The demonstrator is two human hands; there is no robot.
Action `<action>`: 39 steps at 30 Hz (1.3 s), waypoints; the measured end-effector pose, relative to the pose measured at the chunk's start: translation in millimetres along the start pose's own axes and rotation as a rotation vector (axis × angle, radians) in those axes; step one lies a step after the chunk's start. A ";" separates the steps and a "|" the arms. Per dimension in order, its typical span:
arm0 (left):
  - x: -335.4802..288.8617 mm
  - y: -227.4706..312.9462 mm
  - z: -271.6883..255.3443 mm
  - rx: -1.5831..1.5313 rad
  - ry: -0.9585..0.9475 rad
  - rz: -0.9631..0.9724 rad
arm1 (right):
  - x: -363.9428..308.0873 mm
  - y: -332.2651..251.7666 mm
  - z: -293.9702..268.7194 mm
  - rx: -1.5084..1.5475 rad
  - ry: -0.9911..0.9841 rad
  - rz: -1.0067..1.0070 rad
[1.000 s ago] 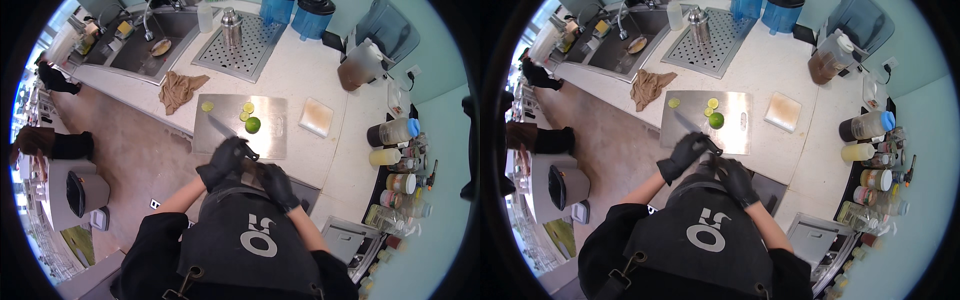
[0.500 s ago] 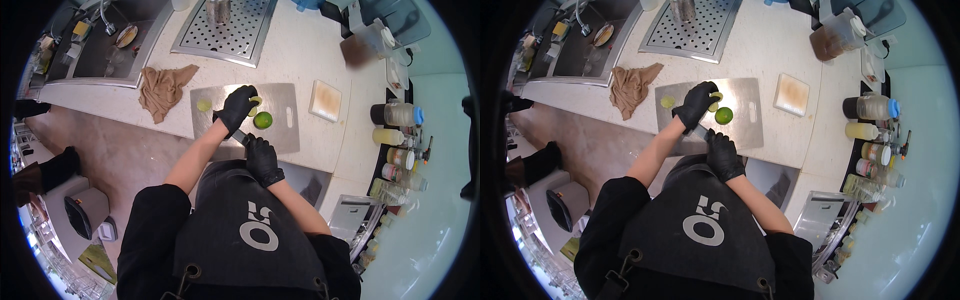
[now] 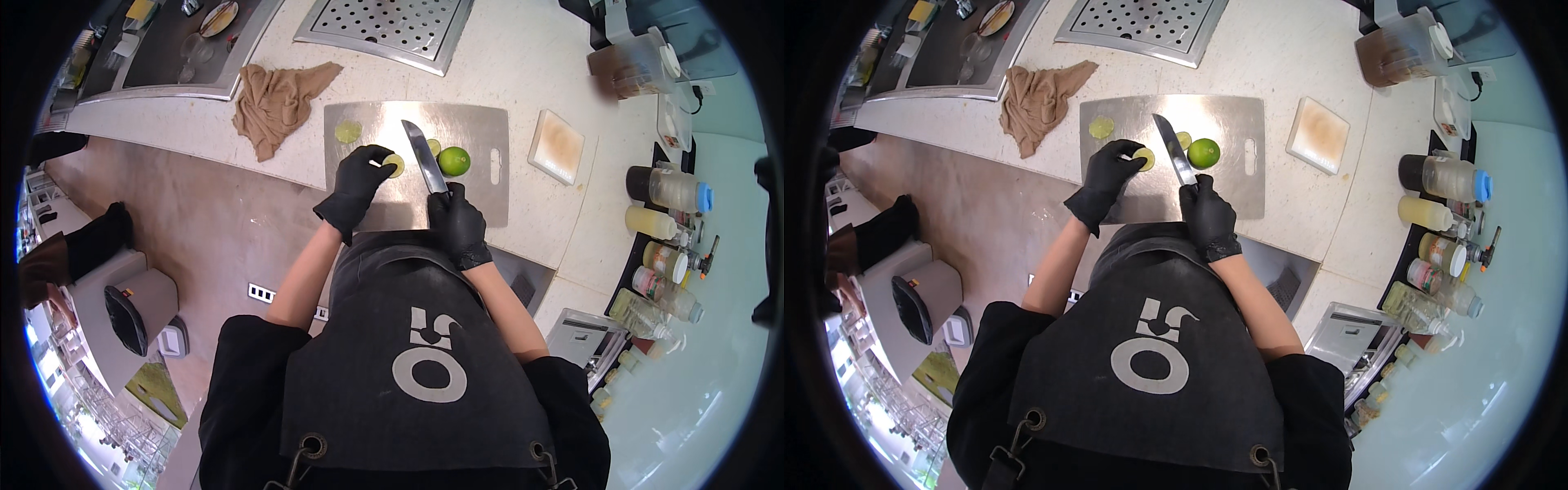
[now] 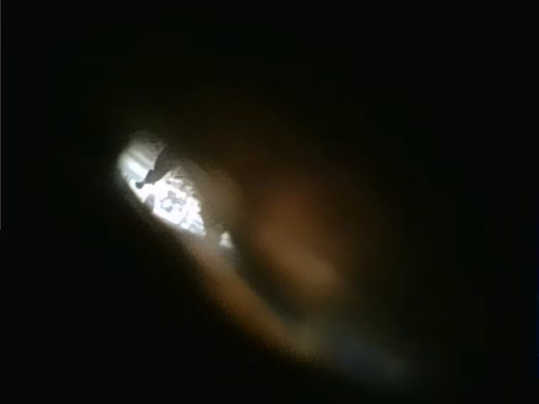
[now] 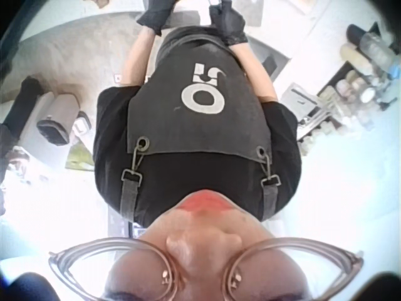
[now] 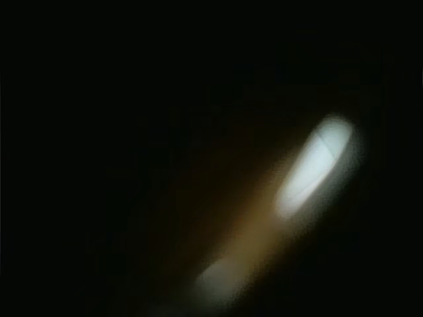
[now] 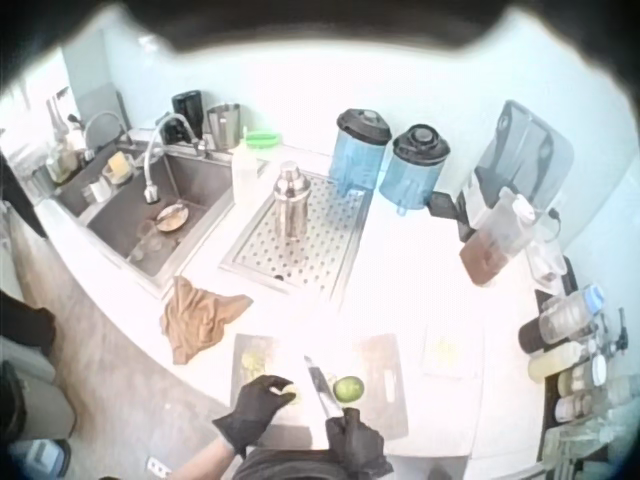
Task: The person slices limes into thin rounds on a metal cutting board using a knife. They repeatedly cut, separate, and transfer lime slices into a container while wearing black gloves.
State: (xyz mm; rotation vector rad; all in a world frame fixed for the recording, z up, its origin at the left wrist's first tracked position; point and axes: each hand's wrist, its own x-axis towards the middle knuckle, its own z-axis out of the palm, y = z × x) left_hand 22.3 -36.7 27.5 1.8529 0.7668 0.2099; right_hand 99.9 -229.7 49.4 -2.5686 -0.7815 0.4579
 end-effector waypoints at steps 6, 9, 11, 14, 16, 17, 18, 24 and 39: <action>-6.6 -4.6 13.5 -0.065 0.114 -0.038 | 2.6 -0.7 10.5 0.057 -0.126 0.026; -5.7 -8.5 15.3 -0.053 0.135 -0.025 | 1.5 -6.6 9.6 0.060 -0.144 0.017; -4.9 -11.5 15.6 -0.053 0.144 -0.030 | -0.5 -8.1 10.0 0.064 -0.124 -0.010; -3.7 -12.0 14.5 -0.048 0.142 -0.034 | -2.3 -8.8 14.5 0.047 -0.119 -0.034; -2.7 -9.6 12.2 -0.037 0.141 -0.011 | -2.8 -10.4 16.8 0.029 -0.125 -0.029; -2.6 -8.9 12.4 -0.053 0.140 -0.027 | -2.9 -12.1 16.5 0.021 -0.127 -0.018; -2.7 -8.4 12.6 -0.069 0.142 -0.043 | -3.0 -13.4 16.6 0.014 -0.131 -0.009; -1.5 -12.6 13.5 -0.063 0.145 -0.046 | -3.6 -12.5 18.2 0.031 -0.104 -0.020; -3.2 -13.4 16.2 -0.103 0.156 -0.060 | 13.2 -14.1 22.3 -0.018 -0.097 -0.108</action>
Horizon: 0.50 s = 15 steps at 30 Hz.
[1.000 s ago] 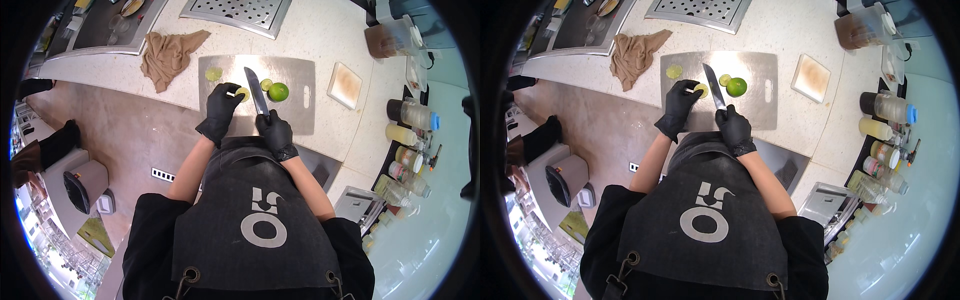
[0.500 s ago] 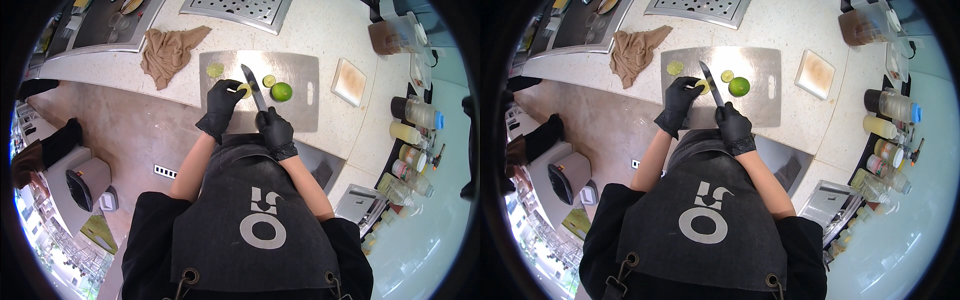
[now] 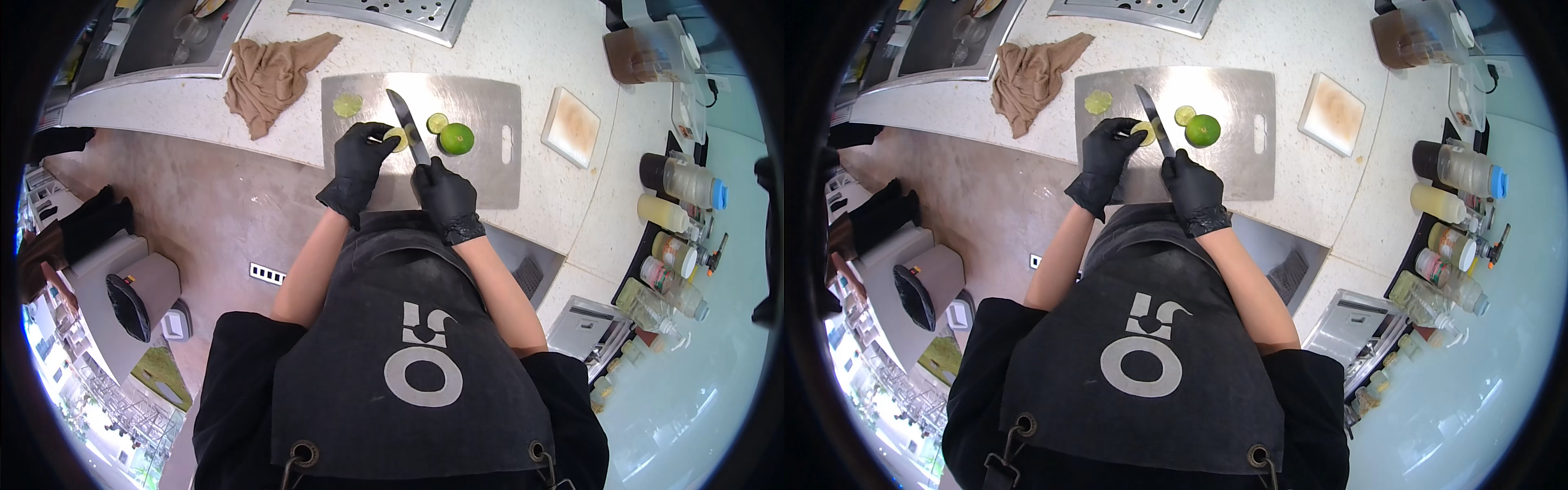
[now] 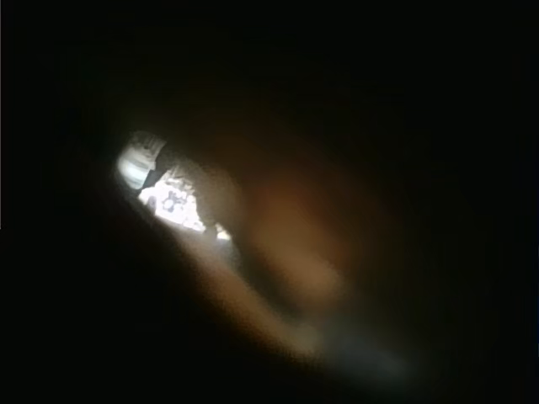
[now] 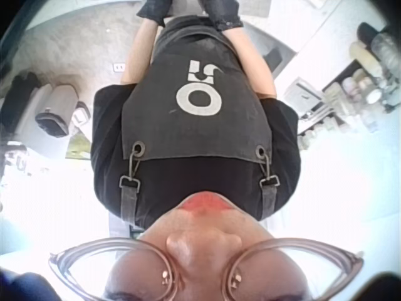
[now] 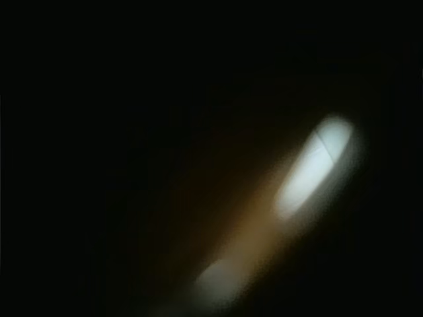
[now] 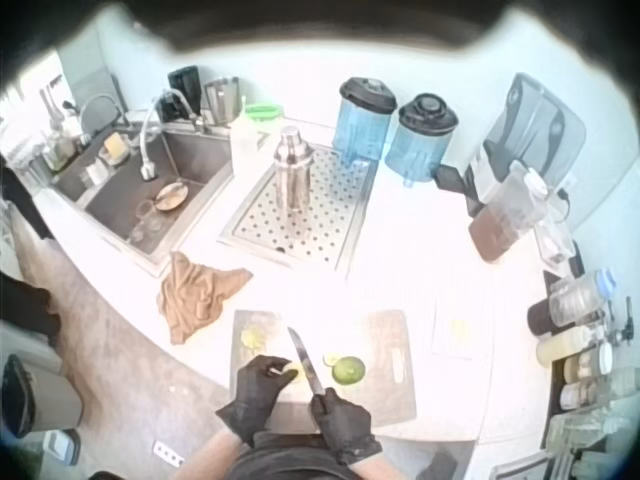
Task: The person slices limes into thin rounds on a metal cutting board using a knife. They repeatedly cut, separate, and transfer lime slices into a container while wearing black gloves.
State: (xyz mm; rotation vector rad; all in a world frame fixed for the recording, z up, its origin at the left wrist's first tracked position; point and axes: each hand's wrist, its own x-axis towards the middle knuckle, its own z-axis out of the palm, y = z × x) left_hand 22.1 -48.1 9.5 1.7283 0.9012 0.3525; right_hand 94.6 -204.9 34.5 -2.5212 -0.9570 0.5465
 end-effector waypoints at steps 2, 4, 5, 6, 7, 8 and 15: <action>-1.8 2.1 0.7 0.026 0.016 0.011 | -9.7 2.5 -0.1 -0.004 -0.034 0.018; -1.7 4.3 0.4 0.039 0.020 0.013 | -12.5 2.7 -0.9 -0.006 -0.047 0.019; -1.0 4.3 0.3 0.030 0.016 0.026 | -11.6 2.1 -1.5 -0.006 -0.046 0.010; -0.3 4.3 -0.1 0.023 0.011 0.036 | -10.9 1.4 -1.5 -0.005 -0.048 0.003; -0.3 4.4 -0.1 0.016 0.006 0.047 | -7.7 -0.9 -0.2 -0.018 -0.040 0.014; -0.7 4.5 0.0 0.015 0.006 0.037 | -2.7 -5.0 2.6 -0.031 -0.031 0.024; 1.3 9.2 -1.0 0.116 0.035 0.030 | -27.5 -7.1 -0.7 -0.089 -0.047 0.063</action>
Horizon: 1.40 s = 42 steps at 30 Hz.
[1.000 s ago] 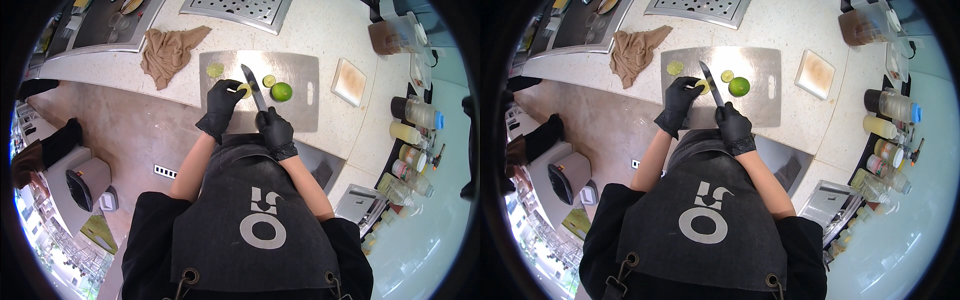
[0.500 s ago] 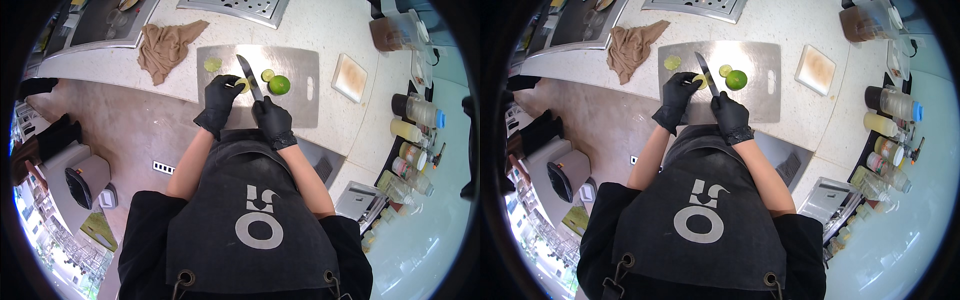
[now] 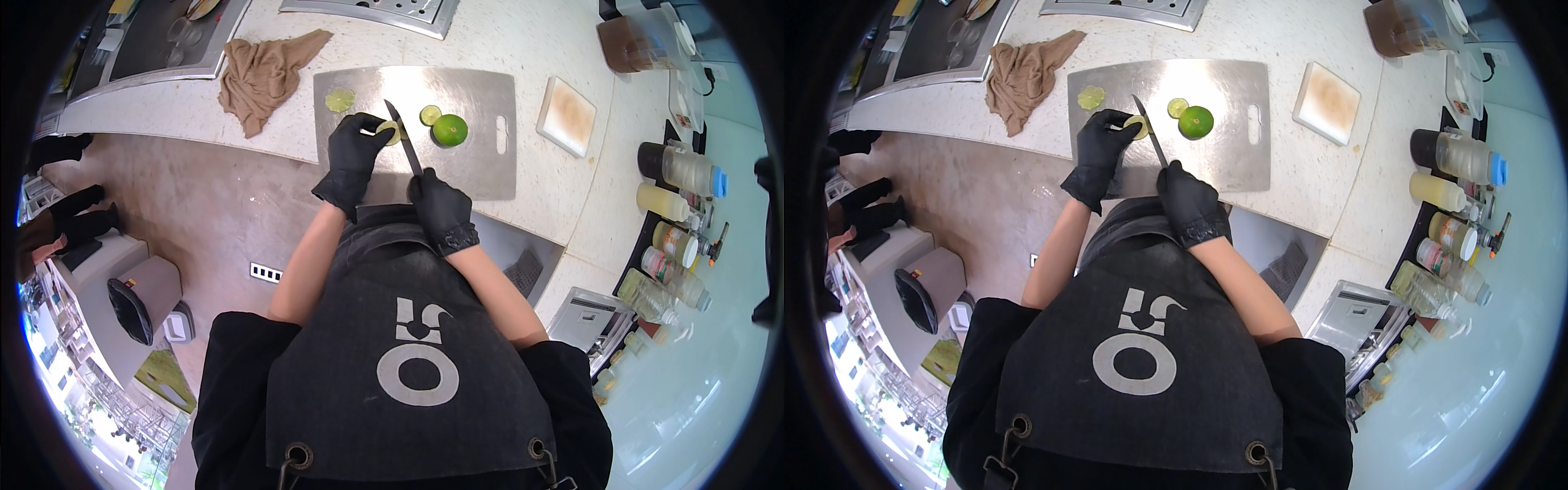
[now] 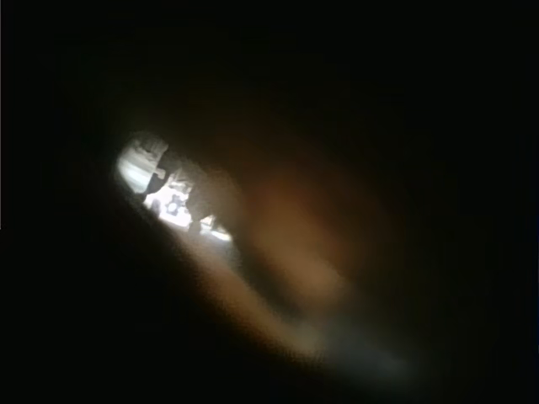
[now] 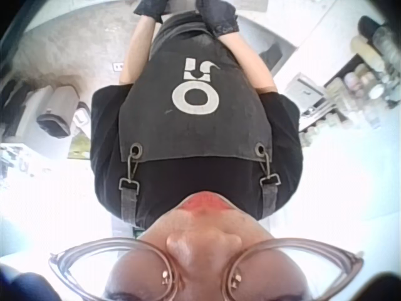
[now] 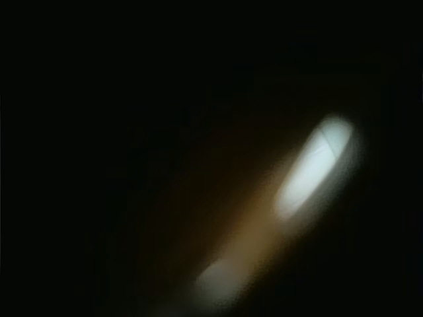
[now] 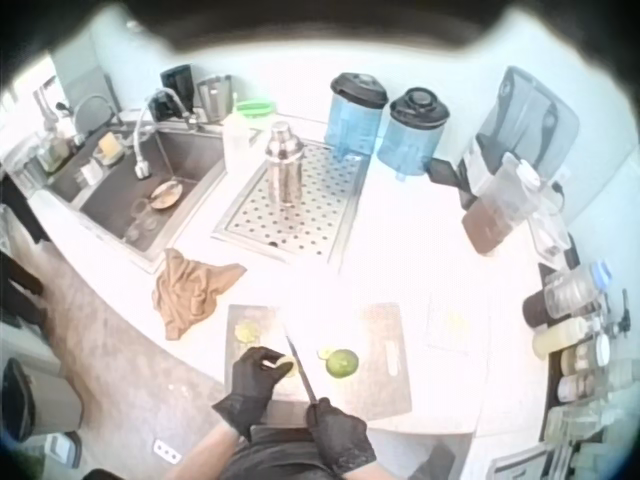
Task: The person slices limes into thin rounds on a metal cutting board using a knife. They repeatedly cut, separate, and transfer lime slices into a container while wearing black gloves.
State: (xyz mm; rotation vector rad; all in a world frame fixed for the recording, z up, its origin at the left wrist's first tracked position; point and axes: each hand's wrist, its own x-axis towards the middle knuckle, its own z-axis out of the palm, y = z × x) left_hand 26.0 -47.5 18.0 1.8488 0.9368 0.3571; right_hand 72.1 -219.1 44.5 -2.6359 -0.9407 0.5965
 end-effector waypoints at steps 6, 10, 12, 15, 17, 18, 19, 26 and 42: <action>0.9 7.6 -9.7 -0.068 -0.140 -0.239 | 2.1 7.3 -3.2 -0.001 0.015 -0.017; -1.6 4.4 -11.5 -0.183 -0.190 -0.242 | 14.5 10.4 1.0 0.003 0.057 -0.038; -1.3 2.6 -9.7 -0.213 -0.188 -0.273 | 13.2 13.4 -0.7 0.040 0.020 -0.048; -1.1 1.7 -7.9 -0.244 -0.187 -0.293 | 12.9 13.8 -3.9 0.062 -0.007 -0.051; -1.2 1.1 -7.4 -0.261 -0.188 -0.292 | 13.0 14.3 -4.3 0.064 -0.006 -0.053; -1.2 0.1 -7.1 -0.270 -0.188 -0.290 | 12.9 14.9 -3.4 0.066 -0.002 -0.057; -1.1 -1.0 -6.8 -0.278 -0.189 -0.288 | 12.9 15.5 -2.7 0.067 0.003 -0.060; -2.9 -3.0 -8.3 -0.326 -0.193 -0.270 | 25.3 9.1 -6.4 0.061 -0.014 -0.103; -7.8 7.9 -10.0 -0.216 -0.177 -0.202 | 23.3 -8.2 4.0 -0.041 0.044 -0.035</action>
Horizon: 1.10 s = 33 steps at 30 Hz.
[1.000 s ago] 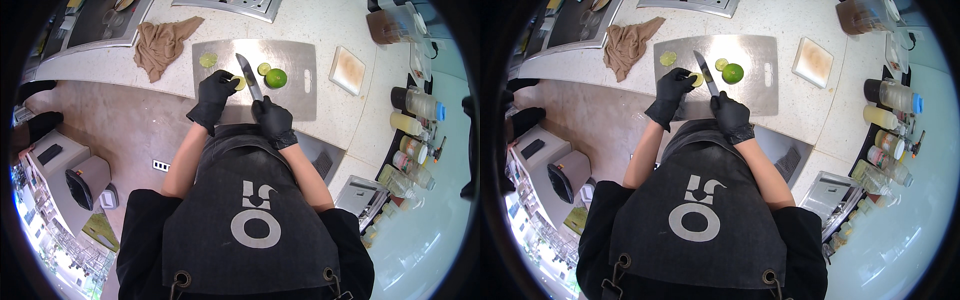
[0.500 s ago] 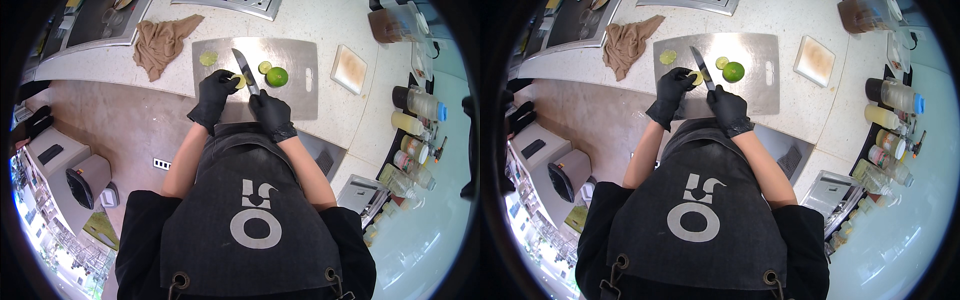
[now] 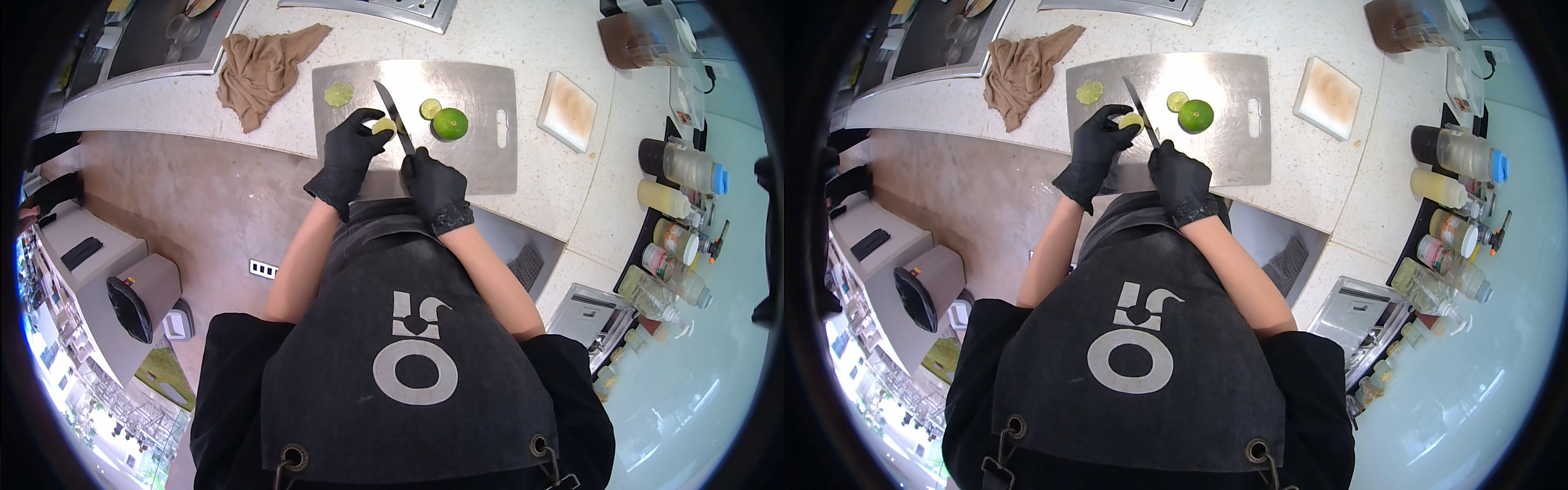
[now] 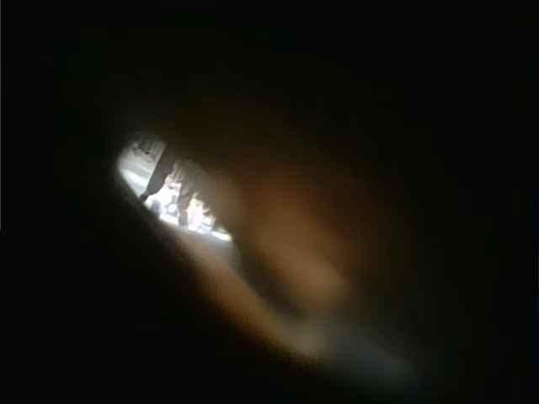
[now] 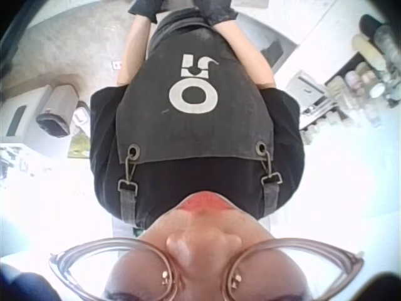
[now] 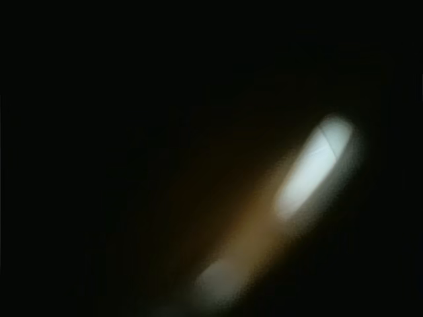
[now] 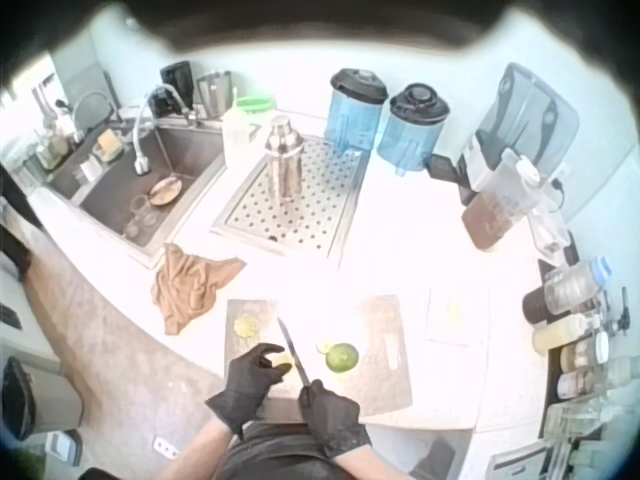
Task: The person slices limes into thin rounds on a metal cutting board using a knife. They repeatedly cut, separate, and transfer lime slices into a container while wearing black gloves.
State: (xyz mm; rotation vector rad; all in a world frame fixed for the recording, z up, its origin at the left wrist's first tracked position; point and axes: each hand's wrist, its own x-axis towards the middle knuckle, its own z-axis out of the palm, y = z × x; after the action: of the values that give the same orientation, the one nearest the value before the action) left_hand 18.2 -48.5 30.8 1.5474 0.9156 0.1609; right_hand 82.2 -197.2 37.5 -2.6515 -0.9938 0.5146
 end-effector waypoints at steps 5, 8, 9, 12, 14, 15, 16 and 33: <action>1.7 -0.2 -1.2 -0.087 -0.020 -0.088 | 6.6 7.4 2.2 0.061 0.081 -0.059; 5.7 -3.0 -1.9 -0.216 -0.007 -0.123 | 3.7 13.0 -1.6 0.080 0.038 -0.079; 6.3 -0.5 -2.4 -0.189 -0.006 -0.121 | 2.8 13.6 -3.0 0.084 0.020 -0.086; 7.7 8.2 -6.1 -0.129 -0.029 -0.137 | 3.7 13.3 -5.4 0.065 -0.044 -0.023; 10.3 11.0 -7.9 -0.026 -0.028 -0.101 | 4.1 14.2 -5.5 0.061 -0.038 -0.025; 12.5 12.2 -8.3 0.059 -0.015 -0.059 | 3.6 14.7 -5.4 0.058 -0.037 -0.026; 14.4 13.4 -8.7 0.144 -0.002 -0.016 | 2.7 15.0 -5.7 0.065 -0.047 -0.015; 34.0 11.5 -12.2 -0.008 -0.027 -0.073 | -1.8 21.3 3.7 0.076 0.091 -0.121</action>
State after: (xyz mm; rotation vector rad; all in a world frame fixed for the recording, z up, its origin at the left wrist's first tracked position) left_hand 39.1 -16.8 30.2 1.5030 0.9474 0.0912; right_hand 91.7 -213.5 26.9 -2.5058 -1.0772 0.3939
